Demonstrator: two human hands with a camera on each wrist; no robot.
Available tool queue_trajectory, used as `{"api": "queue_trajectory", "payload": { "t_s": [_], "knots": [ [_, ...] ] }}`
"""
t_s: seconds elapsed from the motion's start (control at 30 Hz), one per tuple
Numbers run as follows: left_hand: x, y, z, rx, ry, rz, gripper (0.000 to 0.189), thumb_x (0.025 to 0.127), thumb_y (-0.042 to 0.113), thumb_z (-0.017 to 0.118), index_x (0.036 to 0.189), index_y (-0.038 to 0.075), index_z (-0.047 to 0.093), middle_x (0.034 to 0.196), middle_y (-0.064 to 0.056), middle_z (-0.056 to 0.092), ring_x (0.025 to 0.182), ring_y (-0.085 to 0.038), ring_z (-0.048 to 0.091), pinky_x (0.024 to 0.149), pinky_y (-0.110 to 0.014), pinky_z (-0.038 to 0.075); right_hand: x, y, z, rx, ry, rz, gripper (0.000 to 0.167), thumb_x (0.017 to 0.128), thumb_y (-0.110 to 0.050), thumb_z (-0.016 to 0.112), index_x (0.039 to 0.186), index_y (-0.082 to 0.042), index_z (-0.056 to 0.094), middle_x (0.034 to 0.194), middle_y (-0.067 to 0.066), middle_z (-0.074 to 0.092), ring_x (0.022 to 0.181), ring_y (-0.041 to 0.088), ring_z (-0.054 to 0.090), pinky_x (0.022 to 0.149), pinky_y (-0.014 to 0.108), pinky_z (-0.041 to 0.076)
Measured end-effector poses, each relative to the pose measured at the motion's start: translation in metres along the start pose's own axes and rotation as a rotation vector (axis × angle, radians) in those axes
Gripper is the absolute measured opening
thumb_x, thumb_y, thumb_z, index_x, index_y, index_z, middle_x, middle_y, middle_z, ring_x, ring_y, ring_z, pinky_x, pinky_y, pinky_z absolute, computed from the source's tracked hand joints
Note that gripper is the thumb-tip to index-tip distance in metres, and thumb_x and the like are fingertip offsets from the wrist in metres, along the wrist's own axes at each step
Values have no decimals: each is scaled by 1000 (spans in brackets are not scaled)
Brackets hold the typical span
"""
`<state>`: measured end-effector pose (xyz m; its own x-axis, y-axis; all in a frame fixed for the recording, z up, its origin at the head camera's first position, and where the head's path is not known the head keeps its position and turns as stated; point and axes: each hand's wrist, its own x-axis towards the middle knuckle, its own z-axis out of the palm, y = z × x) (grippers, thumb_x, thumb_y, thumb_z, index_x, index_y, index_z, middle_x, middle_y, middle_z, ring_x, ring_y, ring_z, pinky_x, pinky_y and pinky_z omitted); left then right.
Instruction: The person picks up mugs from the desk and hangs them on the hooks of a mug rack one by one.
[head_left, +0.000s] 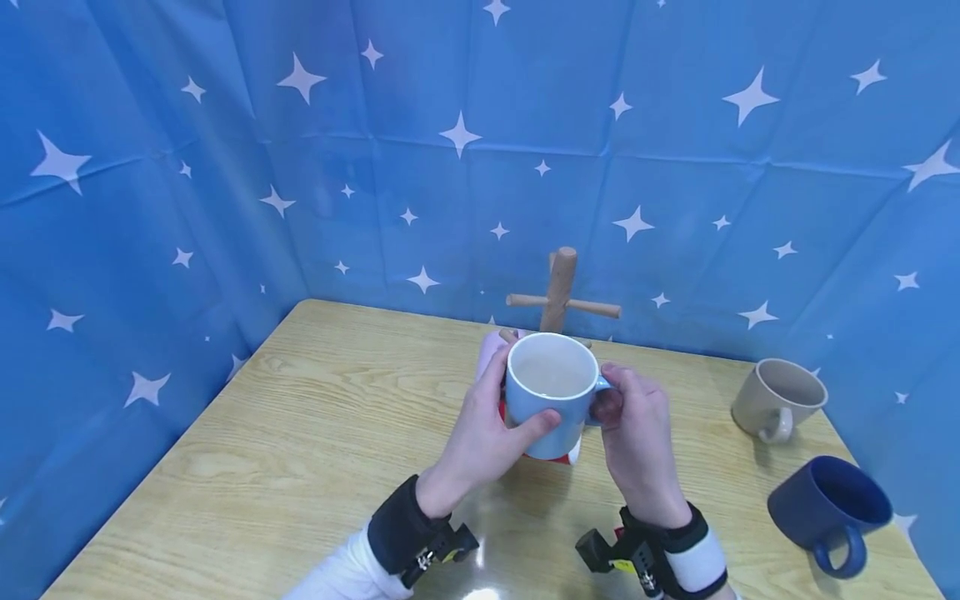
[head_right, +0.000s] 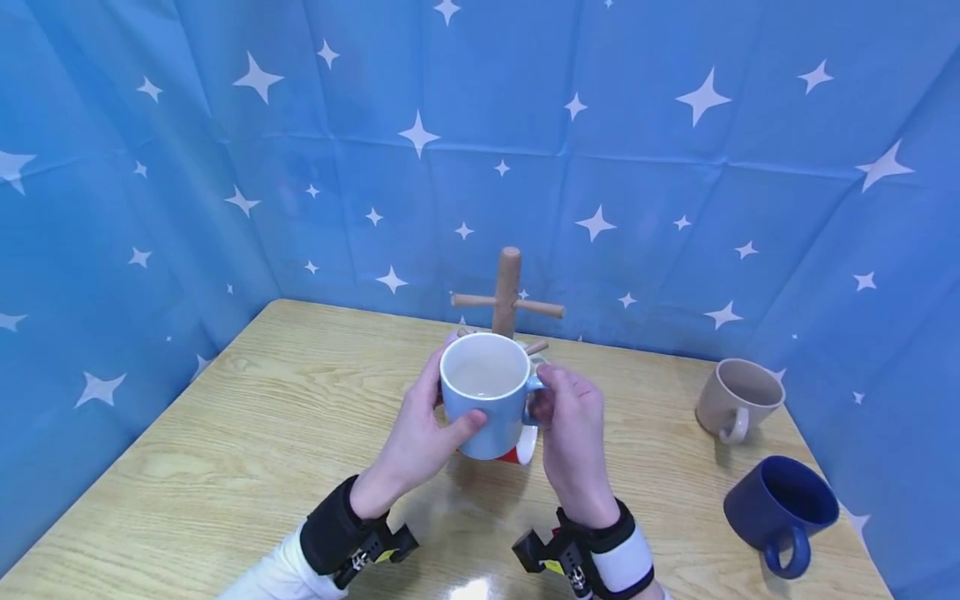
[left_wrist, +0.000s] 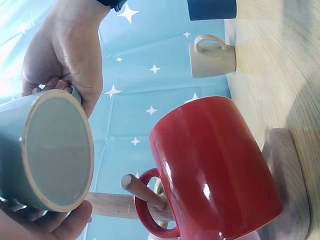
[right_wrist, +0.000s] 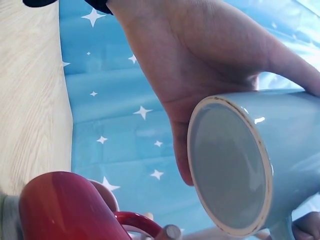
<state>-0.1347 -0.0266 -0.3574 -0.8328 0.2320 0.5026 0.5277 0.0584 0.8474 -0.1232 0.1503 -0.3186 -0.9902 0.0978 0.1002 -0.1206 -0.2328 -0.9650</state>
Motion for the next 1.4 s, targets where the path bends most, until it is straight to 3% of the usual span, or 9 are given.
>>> {"api": "queue_trajectory", "payload": {
  "t_s": [0.27, 0.53, 0.87, 1.1, 1.4],
  "knots": [
    [1, -4, 1, -12, 61, 50, 102, 78, 78, 75, 153, 17, 43, 148, -6, 52, 127, -23, 60, 105, -39, 52, -5, 3, 8, -20, -7, -3, 51, 111, -16, 38, 68, -20, 65, 67, -6, 45, 70, 13, 43, 74, 24, 43],
    [-1, -8, 0, -36, 85, 67, 90, 85, 68, 77, 150, 16, 44, 142, -9, 62, 123, -25, 64, 102, -40, 55, -6, 5, 10, -50, -25, 31, 49, 111, -18, 39, 64, -18, 53, 63, -6, 38, 68, 12, 41, 74, 24, 41],
    [0, -10, 1, -23, 117, 105, 85, 87, 66, 75, 149, 14, 46, 137, -11, 65, 119, -25, 66, 97, -38, 57, -8, 6, 8, -80, -88, 24, 50, 112, -23, 42, 63, -12, 40, 64, -2, 32, 66, 13, 38, 76, 25, 40],
    [-1, -9, 0, -12, 124, 81, 86, 88, 67, 74, 150, 14, 45, 136, -11, 67, 118, -24, 67, 96, -38, 59, -7, 6, 5, -100, -127, 34, 48, 113, -27, 44, 66, -14, 43, 66, -5, 36, 67, 13, 39, 76, 25, 40],
    [-1, -10, -1, 13, 135, 66, 89, 88, 67, 73, 151, 12, 45, 136, -11, 67, 117, -26, 67, 96, -38, 59, -5, 6, 3, -152, -152, -9, 45, 113, -25, 45, 70, -11, 45, 68, -5, 41, 71, 13, 45, 75, 26, 43]
  ]
}}
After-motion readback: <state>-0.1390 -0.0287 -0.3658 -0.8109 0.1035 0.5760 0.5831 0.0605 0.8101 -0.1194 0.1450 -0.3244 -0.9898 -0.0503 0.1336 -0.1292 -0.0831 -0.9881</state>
